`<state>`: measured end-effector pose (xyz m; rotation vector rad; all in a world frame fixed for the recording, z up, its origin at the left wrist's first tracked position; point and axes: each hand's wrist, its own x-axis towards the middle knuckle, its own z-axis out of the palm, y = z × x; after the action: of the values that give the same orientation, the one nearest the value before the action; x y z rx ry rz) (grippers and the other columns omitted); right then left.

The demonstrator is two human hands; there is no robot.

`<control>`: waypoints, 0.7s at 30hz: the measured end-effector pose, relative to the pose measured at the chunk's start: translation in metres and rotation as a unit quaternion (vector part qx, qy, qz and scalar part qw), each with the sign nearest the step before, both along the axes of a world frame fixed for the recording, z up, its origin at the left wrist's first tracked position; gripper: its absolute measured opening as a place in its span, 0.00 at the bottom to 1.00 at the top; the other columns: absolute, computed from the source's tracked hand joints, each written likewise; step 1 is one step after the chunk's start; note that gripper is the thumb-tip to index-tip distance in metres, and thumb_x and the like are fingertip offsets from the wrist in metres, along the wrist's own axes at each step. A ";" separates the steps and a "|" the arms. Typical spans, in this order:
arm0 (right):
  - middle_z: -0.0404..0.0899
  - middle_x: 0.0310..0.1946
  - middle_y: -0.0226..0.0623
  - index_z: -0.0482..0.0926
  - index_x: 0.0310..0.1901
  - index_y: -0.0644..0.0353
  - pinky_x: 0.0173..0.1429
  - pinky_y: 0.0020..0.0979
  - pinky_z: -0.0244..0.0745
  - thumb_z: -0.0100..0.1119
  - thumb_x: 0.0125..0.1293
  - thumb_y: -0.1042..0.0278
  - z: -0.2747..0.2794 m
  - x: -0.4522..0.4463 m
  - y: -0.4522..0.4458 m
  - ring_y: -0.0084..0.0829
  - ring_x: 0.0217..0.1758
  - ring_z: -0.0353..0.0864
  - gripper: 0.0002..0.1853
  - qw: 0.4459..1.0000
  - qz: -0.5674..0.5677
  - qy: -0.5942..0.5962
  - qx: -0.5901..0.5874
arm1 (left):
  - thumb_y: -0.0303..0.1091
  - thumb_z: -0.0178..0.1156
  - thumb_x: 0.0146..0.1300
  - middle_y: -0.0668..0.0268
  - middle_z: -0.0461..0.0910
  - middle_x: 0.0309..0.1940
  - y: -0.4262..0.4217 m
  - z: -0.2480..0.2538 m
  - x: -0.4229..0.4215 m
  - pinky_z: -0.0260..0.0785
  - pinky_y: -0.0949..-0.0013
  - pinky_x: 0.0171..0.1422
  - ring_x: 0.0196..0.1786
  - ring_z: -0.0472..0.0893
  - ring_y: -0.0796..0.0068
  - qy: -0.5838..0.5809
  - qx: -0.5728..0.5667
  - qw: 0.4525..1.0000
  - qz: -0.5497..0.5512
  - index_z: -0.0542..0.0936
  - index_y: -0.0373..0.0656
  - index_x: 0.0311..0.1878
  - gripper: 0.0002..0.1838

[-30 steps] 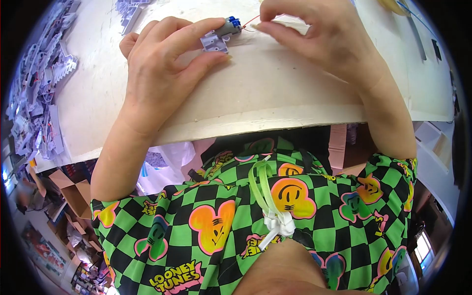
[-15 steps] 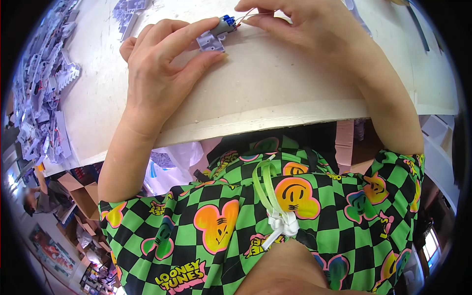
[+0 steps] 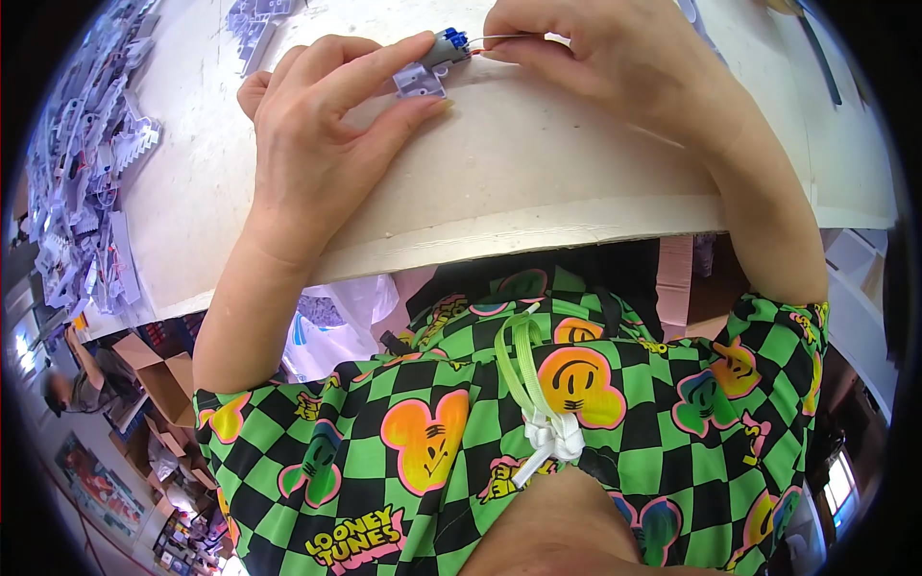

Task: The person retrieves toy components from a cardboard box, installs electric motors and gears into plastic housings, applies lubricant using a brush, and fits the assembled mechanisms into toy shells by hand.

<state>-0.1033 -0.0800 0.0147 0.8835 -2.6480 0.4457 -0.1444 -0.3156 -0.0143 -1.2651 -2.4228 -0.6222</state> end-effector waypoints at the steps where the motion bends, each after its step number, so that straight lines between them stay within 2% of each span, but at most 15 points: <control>1: 0.78 0.27 0.36 0.79 0.31 0.59 0.34 0.32 0.76 0.62 0.57 0.71 0.000 0.001 -0.001 0.36 0.30 0.81 0.03 1.000 -0.003 0.001 0.013 | 0.37 0.74 0.47 0.75 0.81 0.39 -0.001 0.000 0.001 0.53 0.71 0.52 0.43 0.77 0.81 -0.005 -0.016 1.000 0.007 0.85 0.55 0.51 0.24; 4: 0.78 0.27 0.37 0.79 0.31 0.60 0.34 0.32 0.75 0.61 0.58 0.71 0.001 0.001 -0.003 0.36 0.30 0.81 0.03 0.999 -0.004 -0.031 -0.021 | 0.37 0.74 0.47 0.75 0.81 0.39 -0.001 0.001 0.002 0.53 0.71 0.51 0.43 0.77 0.81 -0.006 -0.023 1.000 0.009 0.85 0.55 0.51 0.24; 8: 0.78 0.26 0.38 0.78 0.31 0.61 0.34 0.33 0.75 0.60 0.59 0.71 -0.004 -0.003 -0.005 0.37 0.31 0.81 0.04 1.000 -0.010 -0.016 -0.020 | 0.37 0.74 0.47 0.74 0.82 0.39 0.000 -0.001 0.001 0.53 0.71 0.51 0.43 0.77 0.81 0.001 -0.022 1.000 0.003 0.85 0.55 0.51 0.24; 10: 0.78 0.27 0.40 0.78 0.32 0.62 0.35 0.34 0.75 0.60 0.60 0.71 -0.004 -0.004 -0.005 0.38 0.31 0.81 0.04 0.999 -0.009 -0.018 -0.038 | 0.43 0.74 0.46 0.78 0.79 0.34 0.002 -0.003 -0.002 0.50 0.67 0.48 0.38 0.75 0.80 0.016 0.017 1.000 -0.014 0.86 0.60 0.48 0.22; 14: 0.79 0.27 0.42 0.78 0.32 0.63 0.36 0.35 0.75 0.59 0.60 0.71 -0.004 -0.006 -0.004 0.41 0.31 0.81 0.05 0.998 -0.010 -0.022 -0.065 | 0.42 0.74 0.46 0.78 0.79 0.34 0.003 -0.003 -0.002 0.50 0.67 0.48 0.37 0.75 0.80 0.014 0.013 1.000 -0.012 0.86 0.60 0.48 0.21; 16: 0.80 0.27 0.44 0.78 0.32 0.64 0.37 0.36 0.75 0.60 0.60 0.71 -0.006 -0.009 -0.003 0.43 0.31 0.80 0.05 0.992 -0.020 -0.073 -0.105 | 0.42 0.74 0.46 0.77 0.80 0.34 0.001 -0.005 -0.003 0.51 0.67 0.48 0.36 0.75 0.80 0.013 0.016 1.000 -0.011 0.86 0.60 0.48 0.22; 21: 0.80 0.26 0.45 0.79 0.30 0.66 0.38 0.36 0.75 0.60 0.58 0.72 0.000 -0.004 -0.002 0.43 0.31 0.81 0.05 0.991 -0.016 -0.093 -0.095 | 0.42 0.74 0.46 0.77 0.80 0.34 0.001 -0.007 -0.003 0.51 0.67 0.48 0.36 0.75 0.80 0.014 0.022 1.000 -0.010 0.86 0.60 0.48 0.22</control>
<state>-0.1071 -0.0819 0.0150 0.7747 -2.7219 0.7929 -0.1478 -0.3146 -0.0210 -1.2726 -2.3643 -0.6548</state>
